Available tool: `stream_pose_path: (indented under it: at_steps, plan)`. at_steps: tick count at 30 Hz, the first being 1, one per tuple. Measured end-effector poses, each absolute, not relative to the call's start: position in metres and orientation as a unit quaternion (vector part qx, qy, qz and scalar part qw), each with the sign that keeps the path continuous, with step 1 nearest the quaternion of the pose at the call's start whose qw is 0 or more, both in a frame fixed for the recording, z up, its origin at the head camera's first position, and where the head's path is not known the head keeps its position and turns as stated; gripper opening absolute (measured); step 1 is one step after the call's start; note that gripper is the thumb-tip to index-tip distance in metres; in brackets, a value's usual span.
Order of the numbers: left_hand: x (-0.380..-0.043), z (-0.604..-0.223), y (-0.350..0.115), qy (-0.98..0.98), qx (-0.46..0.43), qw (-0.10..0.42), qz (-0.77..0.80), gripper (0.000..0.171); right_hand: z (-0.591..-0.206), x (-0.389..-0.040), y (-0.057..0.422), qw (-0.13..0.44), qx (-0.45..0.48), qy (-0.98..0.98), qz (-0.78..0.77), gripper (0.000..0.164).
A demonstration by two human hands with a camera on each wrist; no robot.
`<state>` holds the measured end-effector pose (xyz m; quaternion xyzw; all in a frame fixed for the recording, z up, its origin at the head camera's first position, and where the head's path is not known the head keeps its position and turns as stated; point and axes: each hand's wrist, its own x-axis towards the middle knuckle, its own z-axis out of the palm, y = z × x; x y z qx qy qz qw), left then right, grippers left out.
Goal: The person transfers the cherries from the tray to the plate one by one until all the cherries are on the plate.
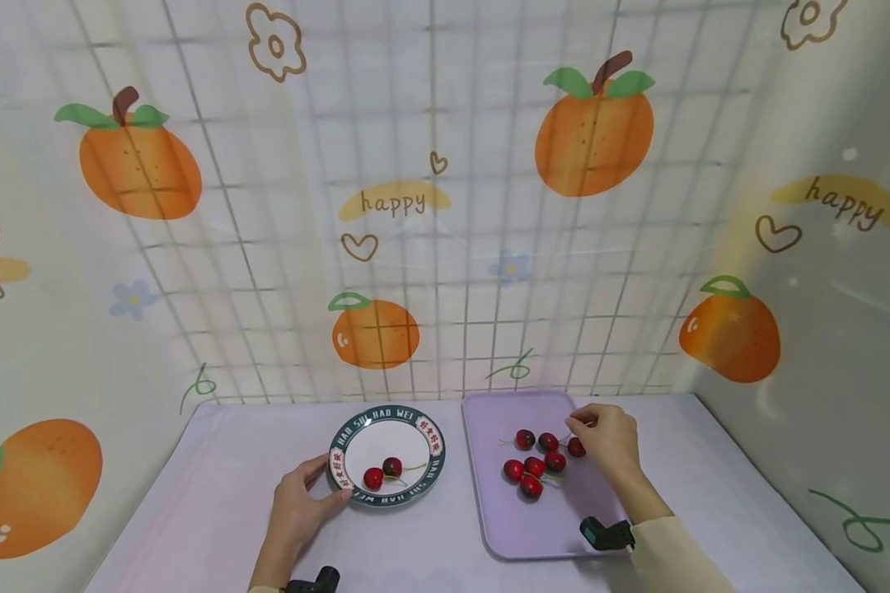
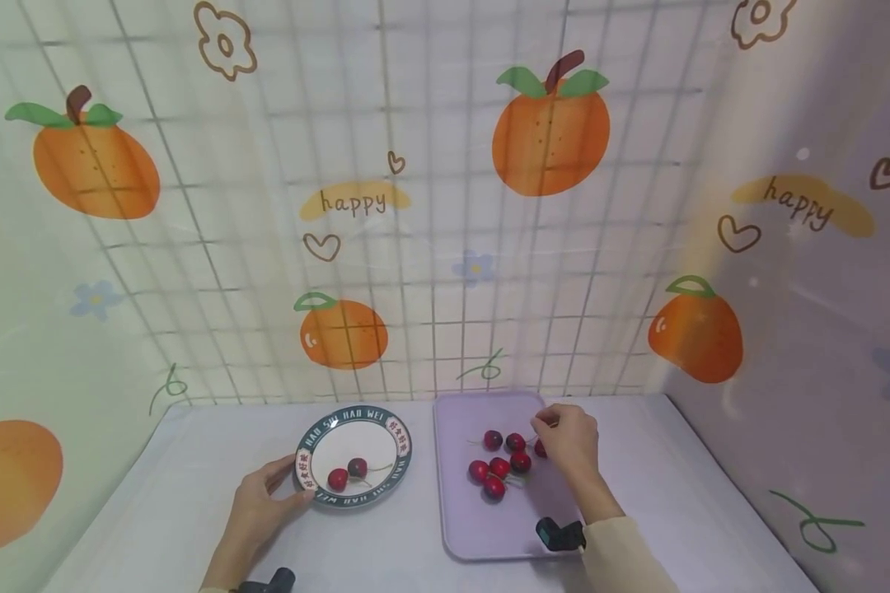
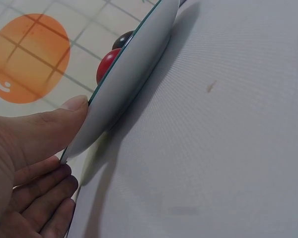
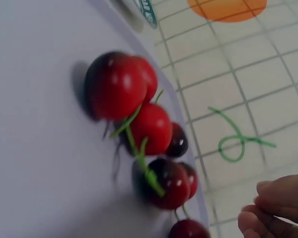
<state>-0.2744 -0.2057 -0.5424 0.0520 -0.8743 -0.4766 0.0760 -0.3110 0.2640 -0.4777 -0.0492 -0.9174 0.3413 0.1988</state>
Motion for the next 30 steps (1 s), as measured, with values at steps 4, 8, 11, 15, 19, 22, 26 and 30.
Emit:
stream_pose_path:
  at_steps: [4, 8, 11, 15, 19, 22, 26, 30]
  plan:
    - [-0.275, -0.543, -0.206, -0.874, 0.054, 0.077, -0.476, 0.078, -0.484, -0.31, 0.272, 0.199, -0.047, -0.919, 0.336, 0.017]
    - [-0.275, -0.543, -0.205, -0.875, 0.056, 0.08, -0.474, 0.078, -0.489, -0.309, 0.276, 0.193, -0.05, -0.922, 0.333, 0.019]
    - [-0.275, -0.543, -0.205, -0.875, 0.056, 0.081, -0.474, 0.078, -0.491, -0.308, 0.278, 0.184, -0.055, -0.924, 0.331, 0.021]
    - [-0.274, -0.543, -0.205, -0.876, 0.058, 0.079, -0.472, 0.078, -0.493, -0.307, 0.28, 0.175, -0.061, -0.927, 0.326, 0.023]
    - [-0.275, -0.543, -0.205, -0.876, 0.061, 0.078, -0.472, 0.079, -0.497, -0.305, 0.281, 0.174, -0.064, -0.928, 0.323, 0.024]
    - [-0.275, -0.543, -0.205, -0.876, 0.063, 0.078, -0.473, 0.079, -0.5, -0.305, 0.282, 0.174, -0.065, -0.928, 0.322, 0.025]
    - [-0.275, -0.543, -0.204, -0.874, 0.063, 0.077, -0.475, 0.078, -0.503, -0.305, 0.282, 0.172, -0.068, -0.929, 0.319, 0.029]
    - [-0.275, -0.543, -0.204, -0.874, 0.06, 0.077, -0.476, 0.078, -0.507, -0.306, 0.282, 0.159, -0.077, -0.931, 0.321, 0.031]
